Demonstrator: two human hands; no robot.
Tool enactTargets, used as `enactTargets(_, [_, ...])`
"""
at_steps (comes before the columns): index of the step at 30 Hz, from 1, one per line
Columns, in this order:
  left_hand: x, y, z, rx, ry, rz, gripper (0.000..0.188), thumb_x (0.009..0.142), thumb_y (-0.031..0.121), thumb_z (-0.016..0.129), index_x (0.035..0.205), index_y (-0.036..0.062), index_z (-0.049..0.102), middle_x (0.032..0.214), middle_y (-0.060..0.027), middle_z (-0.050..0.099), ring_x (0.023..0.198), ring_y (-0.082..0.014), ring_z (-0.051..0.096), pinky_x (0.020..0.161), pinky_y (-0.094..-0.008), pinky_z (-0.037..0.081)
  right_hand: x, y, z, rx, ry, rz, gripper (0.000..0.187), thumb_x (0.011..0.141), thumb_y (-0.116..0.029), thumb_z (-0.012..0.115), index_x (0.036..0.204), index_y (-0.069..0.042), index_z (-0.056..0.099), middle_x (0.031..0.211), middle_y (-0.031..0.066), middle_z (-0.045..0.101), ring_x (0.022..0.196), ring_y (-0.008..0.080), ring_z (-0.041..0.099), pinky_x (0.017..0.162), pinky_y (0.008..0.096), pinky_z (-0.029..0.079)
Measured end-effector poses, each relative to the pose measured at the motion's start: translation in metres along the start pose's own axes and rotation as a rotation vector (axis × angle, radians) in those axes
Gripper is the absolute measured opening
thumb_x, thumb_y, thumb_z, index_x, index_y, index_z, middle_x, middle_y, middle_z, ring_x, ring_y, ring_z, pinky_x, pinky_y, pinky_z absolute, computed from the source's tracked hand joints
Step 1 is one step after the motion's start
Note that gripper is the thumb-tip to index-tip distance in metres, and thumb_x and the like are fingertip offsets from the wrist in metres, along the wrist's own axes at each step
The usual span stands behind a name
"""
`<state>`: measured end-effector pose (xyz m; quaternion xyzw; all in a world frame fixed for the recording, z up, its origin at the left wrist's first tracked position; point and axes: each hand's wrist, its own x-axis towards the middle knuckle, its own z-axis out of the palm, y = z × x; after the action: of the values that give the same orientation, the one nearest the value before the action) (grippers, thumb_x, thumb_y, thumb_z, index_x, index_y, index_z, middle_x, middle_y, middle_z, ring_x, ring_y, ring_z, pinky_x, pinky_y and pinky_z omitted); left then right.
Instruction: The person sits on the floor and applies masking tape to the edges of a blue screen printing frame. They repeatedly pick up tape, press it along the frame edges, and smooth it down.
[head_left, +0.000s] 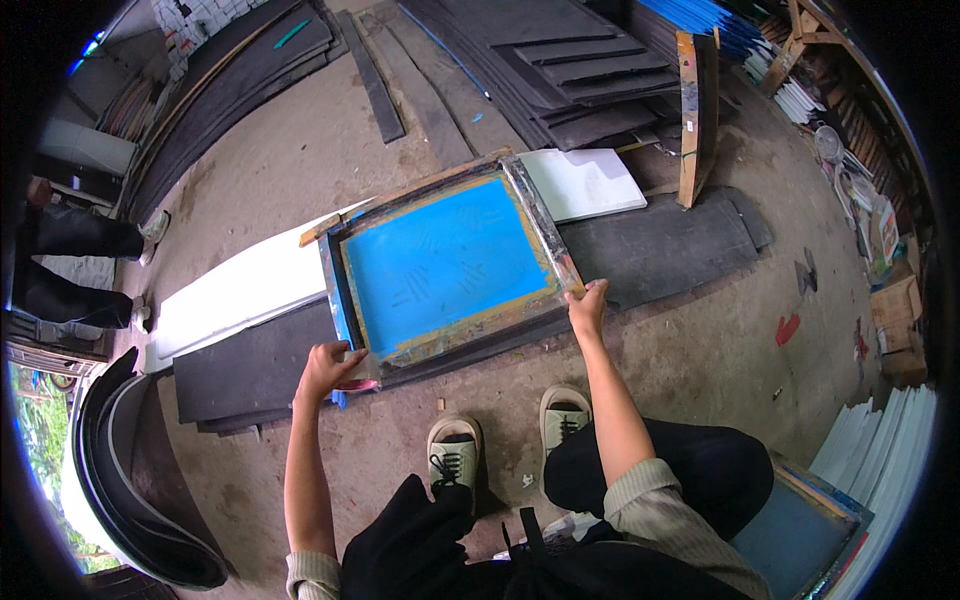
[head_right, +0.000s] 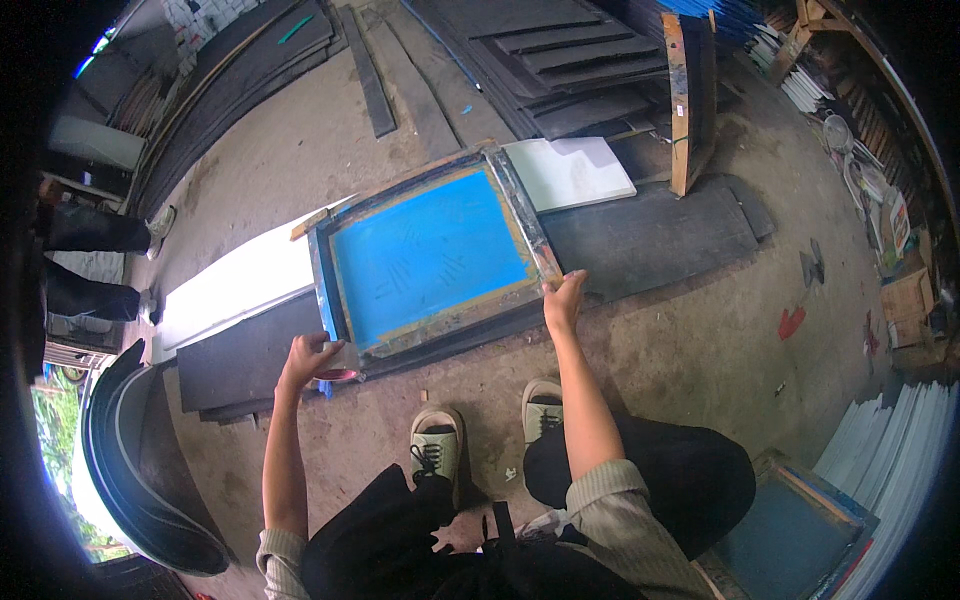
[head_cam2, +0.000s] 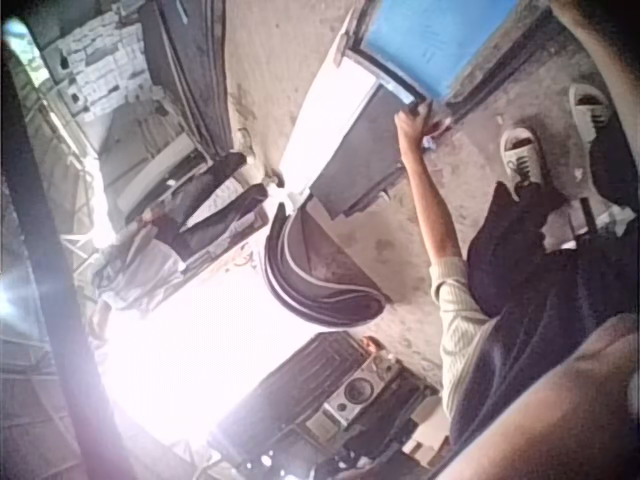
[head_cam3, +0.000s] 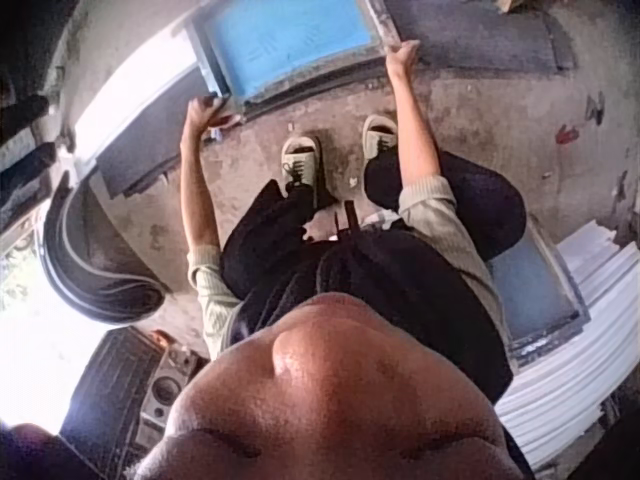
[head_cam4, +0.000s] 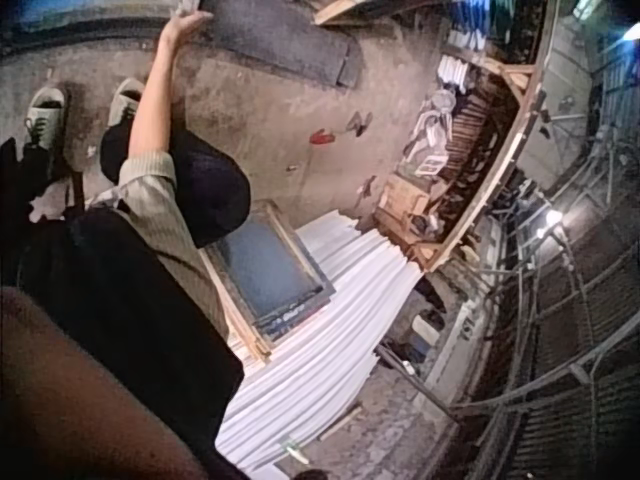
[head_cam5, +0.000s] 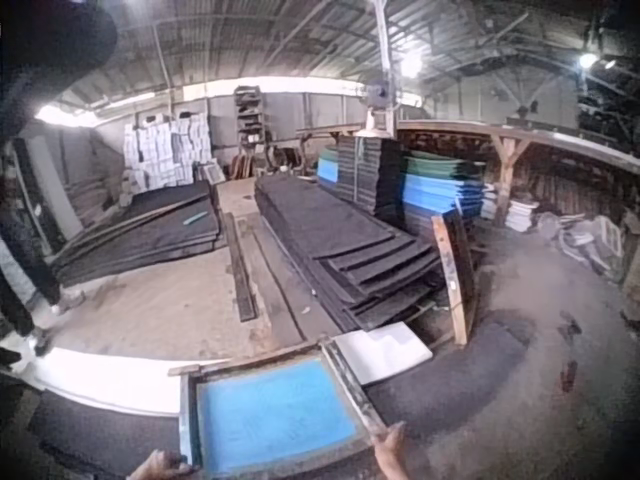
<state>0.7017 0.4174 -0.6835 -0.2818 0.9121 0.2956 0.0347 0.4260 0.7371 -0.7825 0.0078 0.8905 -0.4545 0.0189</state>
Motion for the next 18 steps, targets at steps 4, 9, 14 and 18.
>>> enactTargets(4, [0.001,0.0,0.001,-0.026,0.019,0.032,0.051,0.077,0.043,0.064,0.074,-0.0076,0.062,0.057,-0.0196,0.057,0.05,-0.0214,0.056,0.051,-0.0364,0.044,0.003,-0.009,-0.005,-0.062,-0.091,0.098,0.044,0.075,-0.005,0.068,0.105,0.004,0.037,0.1,0.024,0.052,0.097,0.0391,0.054,0.082,0.0445,0.044])
enactTargets(9, [-0.009,-0.014,-0.003,-0.199,0.053,0.012,0.046,0.079,0.038,0.061,0.069,-0.0068,0.058,0.055,-0.0096,0.053,0.053,-0.0135,0.051,0.05,-0.0326,0.043,0.001,-0.018,0.002,-0.128,-0.21,0.162,0.06,0.078,-0.009,0.065,0.122,0.011,0.031,0.11,0.0304,0.052,0.106,0.0406,0.052,0.087,0.0457,0.044])
enactTargets(14, [-0.025,-0.023,-0.027,-0.384,0.06,-0.065,0.043,0.079,0.037,0.061,0.074,-0.0049,0.057,0.063,-0.0048,0.052,0.06,-0.0111,0.046,0.054,-0.0309,0.04,0.012,0.026,0.007,-0.285,-0.296,0.018,0.056,0.073,-0.038,0.07,0.094,0.012,0.055,0.085,0.026,0.062,0.083,0.0356,0.062,0.073,0.0424,0.047])
enactTargets(18, [-0.038,-0.012,-0.04,0.049,0.004,-0.141,0.053,0.075,0.05,0.061,0.082,-0.0018,0.065,0.07,-0.0189,0.061,0.066,-0.0215,0.059,0.064,-0.0361,0.046,0.016,0.046,0.017,-0.422,-0.281,0.157,0.064,0.074,-0.046,0.068,0.1,0.01,0.053,0.1,0.0262,0.059,0.094,0.038,0.058,0.078,0.0436,0.045])
